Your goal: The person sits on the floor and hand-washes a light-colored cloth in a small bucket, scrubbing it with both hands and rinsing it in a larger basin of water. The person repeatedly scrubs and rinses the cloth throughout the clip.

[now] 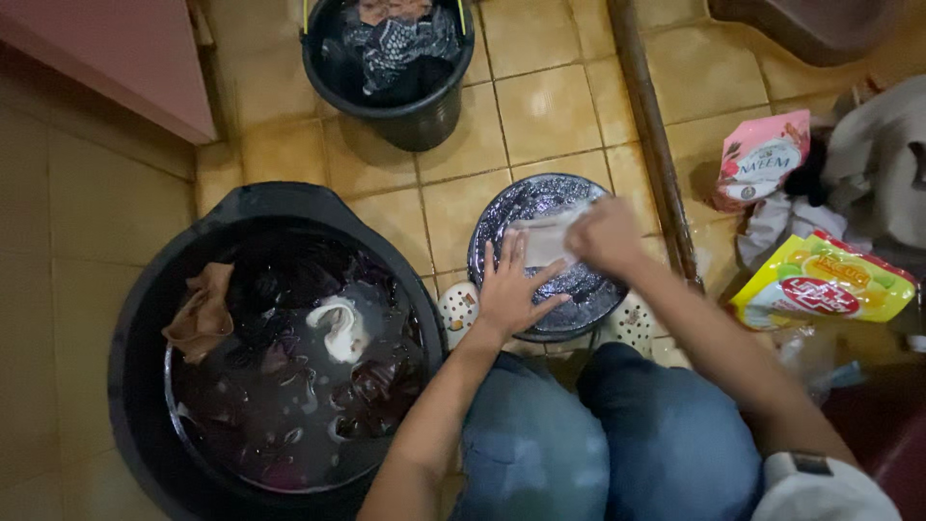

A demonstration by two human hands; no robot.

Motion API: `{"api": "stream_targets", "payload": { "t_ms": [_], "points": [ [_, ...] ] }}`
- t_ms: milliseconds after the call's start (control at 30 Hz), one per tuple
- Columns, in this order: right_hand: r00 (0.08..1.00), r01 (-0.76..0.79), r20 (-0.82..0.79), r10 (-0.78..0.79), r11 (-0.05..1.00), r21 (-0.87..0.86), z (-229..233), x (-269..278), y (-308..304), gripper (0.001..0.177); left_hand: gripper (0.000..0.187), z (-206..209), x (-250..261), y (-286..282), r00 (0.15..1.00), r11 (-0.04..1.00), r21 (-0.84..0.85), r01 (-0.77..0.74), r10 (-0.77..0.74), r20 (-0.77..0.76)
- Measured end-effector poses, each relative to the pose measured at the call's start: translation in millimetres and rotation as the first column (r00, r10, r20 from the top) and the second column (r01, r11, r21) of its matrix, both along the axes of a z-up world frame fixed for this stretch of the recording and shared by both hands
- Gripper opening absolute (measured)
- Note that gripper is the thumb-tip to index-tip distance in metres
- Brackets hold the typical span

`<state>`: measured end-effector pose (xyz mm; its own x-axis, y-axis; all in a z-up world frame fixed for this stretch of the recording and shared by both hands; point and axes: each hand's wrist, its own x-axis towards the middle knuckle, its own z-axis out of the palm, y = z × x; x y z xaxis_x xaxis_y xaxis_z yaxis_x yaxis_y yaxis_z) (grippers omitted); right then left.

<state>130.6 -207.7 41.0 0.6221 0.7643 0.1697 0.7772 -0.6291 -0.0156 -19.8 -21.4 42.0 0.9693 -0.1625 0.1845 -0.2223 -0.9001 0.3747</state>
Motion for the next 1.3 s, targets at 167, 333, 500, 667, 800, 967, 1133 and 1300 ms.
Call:
{"api": "stream_targets", "payload": {
  "t_ms": [167, 333, 500, 667, 800, 967, 1133, 1300],
  "points": [
    [0.990, 0.143, 0.034, -0.139, 0.971, -0.190, 9.9, 15.5, 1.7, 0.032, 0.064, -4.2, 0.6, -0.1, 0.999, 1.000, -0.018, -0.010, 0.011, 0.034],
    [0.983, -0.185, 0.052, 0.178, 0.944, 0.275, -11.0, -24.9, 27.4, 0.031, 0.061, -6.3, 0.6, -1.0, 0.997, 0.994, 0.107, -0.016, 0.024, -0.076],
    [0.996, 0.085, 0.013, -0.085, 0.996, 0.002, -4.3, 26.0, -30.6, 0.038, 0.067, -5.8, -3.3, 0.1, 1.000, 0.999, -0.035, -0.013, 0.014, 0.026],
    [0.997, -0.029, -0.068, 0.036, 0.994, 0.102, -29.0, 4.6, -2.6, 0.023, 0.067, -4.1, 2.2, -0.5, 1.000, 0.997, 0.071, -0.014, 0.015, -0.013],
    [0.999, -0.036, -0.025, 0.037, 0.998, 0.057, -36.8, -17.2, 15.4, 0.028, 0.069, -10.1, 2.7, -2.5, 0.998, 0.997, 0.083, -0.006, 0.011, -0.059],
    [0.970, 0.236, -0.026, -0.242, 0.963, -0.130, 5.3, 34.2, -7.1, 0.037, 0.070, -7.4, 2.0, -2.2, 1.000, 0.999, 0.032, -0.006, 0.005, 0.029],
    [0.994, 0.033, -0.090, -0.063, 0.952, -0.305, -9.5, -14.5, 26.9, 0.022, 0.070, -6.5, 3.8, 0.1, 0.999, 0.993, 0.117, -0.001, 0.007, -0.048],
    [0.988, -0.074, -0.133, 0.078, 0.997, 0.034, -25.0, -26.9, 24.1, 0.025, 0.067, -9.2, 3.5, -1.7, 0.998, 0.995, 0.096, -0.007, 0.012, -0.054]
  ]
}}
